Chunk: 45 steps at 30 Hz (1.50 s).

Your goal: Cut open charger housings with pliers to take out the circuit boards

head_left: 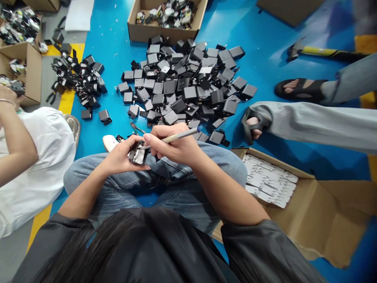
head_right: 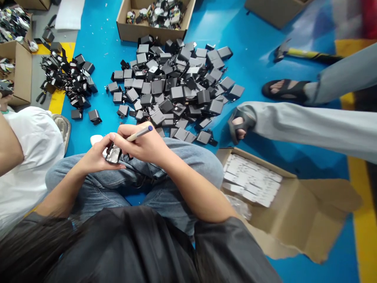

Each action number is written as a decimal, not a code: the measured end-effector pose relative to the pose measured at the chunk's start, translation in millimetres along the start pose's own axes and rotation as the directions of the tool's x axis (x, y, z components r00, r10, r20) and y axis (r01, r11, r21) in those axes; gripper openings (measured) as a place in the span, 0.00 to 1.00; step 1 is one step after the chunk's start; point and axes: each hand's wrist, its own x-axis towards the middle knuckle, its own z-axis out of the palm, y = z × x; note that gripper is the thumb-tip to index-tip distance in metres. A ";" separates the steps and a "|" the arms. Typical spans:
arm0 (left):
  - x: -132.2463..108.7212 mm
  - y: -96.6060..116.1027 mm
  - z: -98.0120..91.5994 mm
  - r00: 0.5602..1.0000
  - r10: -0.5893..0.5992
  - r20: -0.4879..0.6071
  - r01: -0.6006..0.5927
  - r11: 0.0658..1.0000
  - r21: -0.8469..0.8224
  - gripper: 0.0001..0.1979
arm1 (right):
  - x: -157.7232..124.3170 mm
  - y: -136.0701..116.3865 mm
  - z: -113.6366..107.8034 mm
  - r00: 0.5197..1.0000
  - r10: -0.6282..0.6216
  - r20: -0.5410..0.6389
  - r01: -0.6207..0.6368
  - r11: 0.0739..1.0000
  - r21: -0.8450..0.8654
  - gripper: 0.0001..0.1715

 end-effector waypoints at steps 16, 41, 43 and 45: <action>2.0 3.9 2.6 0.996 -0.001 -0.087 0.010 0.995 0.103 0.31 | -1.1 7.2 5.4 0.968 -0.227 0.103 0.241 0.960 -0.145 0.21; -10.5 7.4 -13.4 0.992 -0.080 -0.095 0.023 0.870 -0.492 0.44 | -5.9 16.7 38.3 0.826 -0.564 -0.009 0.496 0.735 -0.462 0.12; -10.7 8.3 -14.6 0.997 -0.069 -0.032 0.039 0.825 -0.564 0.40 | -6.3 14.2 36.2 0.828 -0.561 -0.002 0.493 0.728 -0.477 0.14; -9.7 7.9 -13.4 0.996 -0.062 -0.070 0.009 0.807 -0.591 0.34 | -6.2 10.2 32.8 0.835 -0.550 -0.008 0.487 0.747 -0.453 0.15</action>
